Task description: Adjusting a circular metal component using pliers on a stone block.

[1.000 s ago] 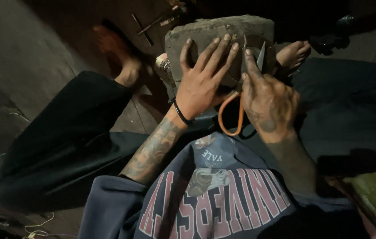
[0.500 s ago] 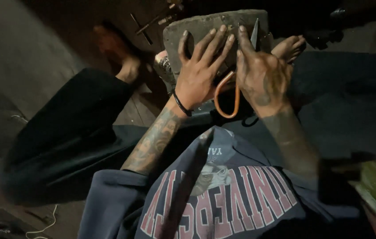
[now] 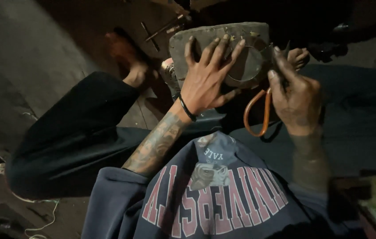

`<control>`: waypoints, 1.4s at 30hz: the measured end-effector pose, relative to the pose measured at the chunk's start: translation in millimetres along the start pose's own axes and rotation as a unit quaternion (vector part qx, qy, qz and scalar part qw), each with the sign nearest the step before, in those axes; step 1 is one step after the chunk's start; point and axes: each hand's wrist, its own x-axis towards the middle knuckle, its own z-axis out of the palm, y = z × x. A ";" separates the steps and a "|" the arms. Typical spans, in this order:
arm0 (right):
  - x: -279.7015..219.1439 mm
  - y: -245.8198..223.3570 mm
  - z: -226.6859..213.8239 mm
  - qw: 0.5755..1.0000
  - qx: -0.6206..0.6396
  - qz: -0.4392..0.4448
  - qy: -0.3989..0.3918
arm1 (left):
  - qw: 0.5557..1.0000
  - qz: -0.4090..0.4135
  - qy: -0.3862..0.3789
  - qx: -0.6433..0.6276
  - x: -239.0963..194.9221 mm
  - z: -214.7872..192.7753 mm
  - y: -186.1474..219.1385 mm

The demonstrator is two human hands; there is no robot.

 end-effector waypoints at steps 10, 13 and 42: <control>-7.0 6.8 -0.3 0.998 0.049 -0.017 0.030 | 0.999 0.013 0.018 -0.032 -1.6 1.8 6.9; -7.9 1.8 -3.9 0.998 0.050 -0.011 0.027 | 0.999 -0.003 0.019 -0.032 -7.6 8.9 13.3; -5.2 -11.3 34.6 0.977 -0.202 -0.062 0.021 | 0.996 0.010 0.081 -0.030 -13.7 30.5 7.8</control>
